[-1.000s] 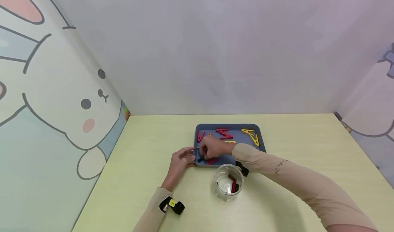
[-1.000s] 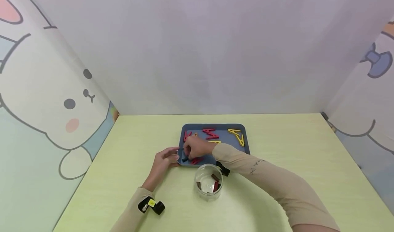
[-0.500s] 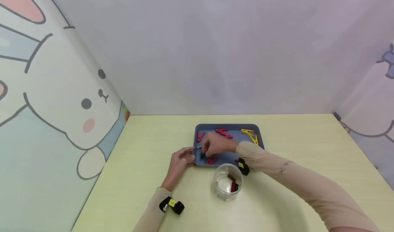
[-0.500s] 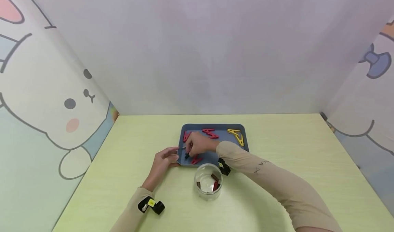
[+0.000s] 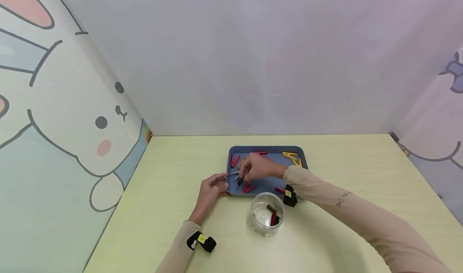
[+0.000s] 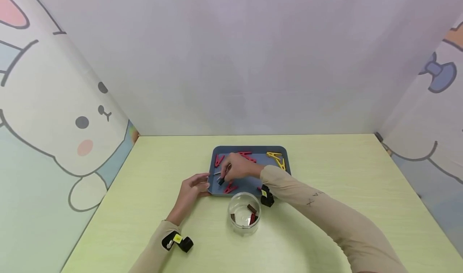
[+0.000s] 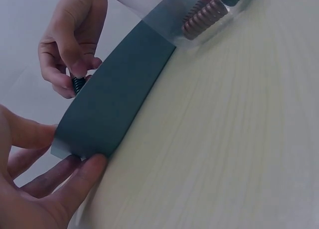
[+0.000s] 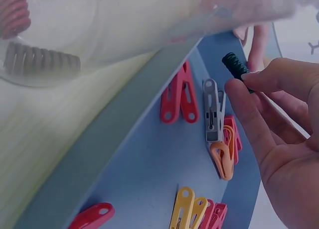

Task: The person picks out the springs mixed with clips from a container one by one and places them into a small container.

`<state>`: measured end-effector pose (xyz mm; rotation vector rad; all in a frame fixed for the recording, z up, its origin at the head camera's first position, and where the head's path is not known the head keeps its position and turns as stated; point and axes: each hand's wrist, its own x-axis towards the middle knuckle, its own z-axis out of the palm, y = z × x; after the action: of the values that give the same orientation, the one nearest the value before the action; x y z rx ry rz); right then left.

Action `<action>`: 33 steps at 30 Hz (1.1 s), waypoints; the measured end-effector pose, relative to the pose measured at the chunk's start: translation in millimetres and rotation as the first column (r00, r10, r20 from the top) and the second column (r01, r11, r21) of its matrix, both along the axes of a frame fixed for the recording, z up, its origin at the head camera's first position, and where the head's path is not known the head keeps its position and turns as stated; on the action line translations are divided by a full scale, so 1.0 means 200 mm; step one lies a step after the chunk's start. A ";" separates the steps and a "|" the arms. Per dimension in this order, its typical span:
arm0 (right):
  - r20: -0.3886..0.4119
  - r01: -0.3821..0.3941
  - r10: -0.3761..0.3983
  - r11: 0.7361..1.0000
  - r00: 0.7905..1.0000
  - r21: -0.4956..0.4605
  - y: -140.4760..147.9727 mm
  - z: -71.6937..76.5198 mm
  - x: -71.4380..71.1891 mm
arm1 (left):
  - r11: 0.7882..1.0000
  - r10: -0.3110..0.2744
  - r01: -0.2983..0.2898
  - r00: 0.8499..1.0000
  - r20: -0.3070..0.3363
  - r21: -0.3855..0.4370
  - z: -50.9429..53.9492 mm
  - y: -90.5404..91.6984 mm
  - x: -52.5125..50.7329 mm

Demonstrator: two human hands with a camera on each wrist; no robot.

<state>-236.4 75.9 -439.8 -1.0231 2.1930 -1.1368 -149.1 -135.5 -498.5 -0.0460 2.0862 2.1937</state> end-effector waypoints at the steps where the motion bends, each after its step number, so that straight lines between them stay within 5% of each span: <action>1: 0.010 0.006 -0.006 1.000 1.000 -0.003 0.01 0.00 0.00 | 1.000 -0.005 0.005 1.000 0.003 0.006 0.01 0.00 0.00; 6: 0.017 0.019 -0.018 1.000 1.000 -0.024 0.03 0.01 0.00 | 1.000 -0.017 0.017 1.000 0.005 0.006 0.05 0.00 0.01; 16: 0.152 0.069 -0.046 0.987 0.987 -0.146 0.10 0.03 0.03 | 0.999 0.023 -0.023 1.000 -0.007 -0.032 -0.03 -0.02 -0.01; 33: 0.220 0.176 -0.133 0.966 0.966 -0.188 0.22 0.03 0.08 | 0.998 0.052 -0.052 0.998 -0.022 -0.043 -0.03 -0.01 -0.01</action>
<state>-219.8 119.8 -433.2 -0.7827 2.0505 -1.4974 -150.1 -136.7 -504.8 -0.0825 2.1674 2.1872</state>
